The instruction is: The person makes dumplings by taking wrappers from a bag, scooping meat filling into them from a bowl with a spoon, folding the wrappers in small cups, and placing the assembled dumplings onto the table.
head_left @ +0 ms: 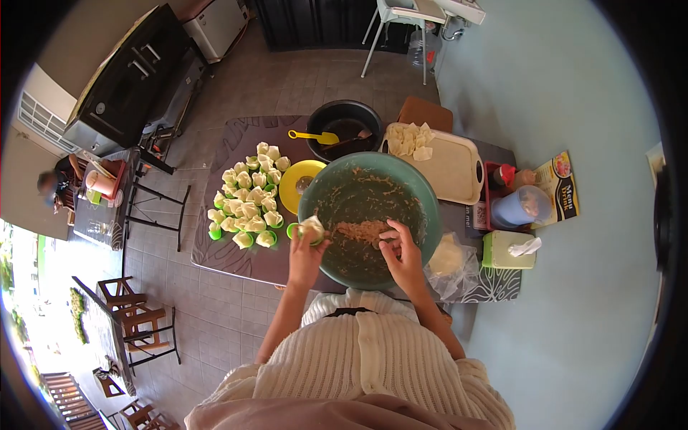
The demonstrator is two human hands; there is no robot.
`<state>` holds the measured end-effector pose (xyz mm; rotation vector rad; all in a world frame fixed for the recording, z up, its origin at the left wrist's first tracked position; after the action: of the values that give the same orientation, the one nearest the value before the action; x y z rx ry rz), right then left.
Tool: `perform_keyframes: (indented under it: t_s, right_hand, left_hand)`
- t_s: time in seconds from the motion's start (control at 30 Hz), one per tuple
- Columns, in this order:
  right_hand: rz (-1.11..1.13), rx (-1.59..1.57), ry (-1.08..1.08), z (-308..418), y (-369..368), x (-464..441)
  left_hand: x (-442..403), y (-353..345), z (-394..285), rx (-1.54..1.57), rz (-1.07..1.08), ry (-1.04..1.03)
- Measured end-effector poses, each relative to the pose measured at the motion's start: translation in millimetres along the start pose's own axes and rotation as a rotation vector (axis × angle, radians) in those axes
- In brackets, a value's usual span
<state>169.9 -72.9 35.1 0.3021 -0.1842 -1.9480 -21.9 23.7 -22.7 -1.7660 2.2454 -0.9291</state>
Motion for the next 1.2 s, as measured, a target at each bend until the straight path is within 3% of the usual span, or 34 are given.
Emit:
perform_keyframes:
  t_s: [0.03,0.1,0.17,0.27,0.3,0.37,0.4,0.47,0.6,0.63,0.7,0.8,0.9,1.03,1.2]
  right_hand:
    - [-0.013,0.014,-0.011,-6,1,2]
    - [-0.017,0.028,-0.019,-17,1,4]
    - [-0.087,0.009,-0.014,-26,3,6]
    - [-0.081,0.041,-0.015,-32,7,7]
    - [-0.075,0.038,-0.014,-34,7,6]
    - [-0.087,0.051,-0.027,-37,10,6]
    - [-0.088,0.067,-0.036,-37,11,5]
    - [-0.08,0.079,-0.034,-38,14,4]
    - [-0.071,0.116,-0.017,-40,16,2]
    - [-0.076,0.117,-0.016,-41,16,2]
    - [-0.098,0.125,0.01,-41,18,3]
    - [-0.102,0.121,-0.017,-44,20,7]
    - [-0.108,0.142,-0.036,-44,24,10]
    - [-0.168,0.188,-0.043,-42,47,13]
    - [-0.544,0.365,-0.094,-72,136,33]
  left_hand:
    - [0,16,1,0.002,-0.007,-0.002]
    - [4,42,-12,-1.448,-0.266,-0.572]
    - [-6,82,-8,-0.261,-0.445,-0.197]
    - [-5,139,-15,-0.132,-0.644,-0.181]
    - [-9,170,-11,-0.133,-0.65,-0.184]
    - [-17,235,-1,-0.439,-0.824,-0.438]
    - [-21,254,-2,-0.439,-0.827,-0.436]
    - [-23,279,-12,-0.816,-1.176,-0.393]
    - [-45,305,-20,-0.934,-1.308,-0.387]
    - [-48,308,-23,-0.932,-1.303,-0.388]
    - [-55,311,-22,-1.074,-1.281,-0.189]
    - [-58,306,-25,-1.149,-1.208,-0.163]
    - [-58,302,-27,-1.155,-1.105,-0.155]
    - [-58,352,-1,-0.976,-1.084,-0.248]
    - [0,336,12,-0.569,-1.142,-0.469]
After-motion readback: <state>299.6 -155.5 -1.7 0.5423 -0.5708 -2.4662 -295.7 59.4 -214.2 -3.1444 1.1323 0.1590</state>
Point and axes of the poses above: each hand's wrist, its own x-axis away from the middle knuckle, its own y-axis out of the back of the hand, z = x × y, the point moved 2 cm from there along -x, towards the middle knuckle, and after that the axes turned 3 degrees about y, right-handed, at the moved point
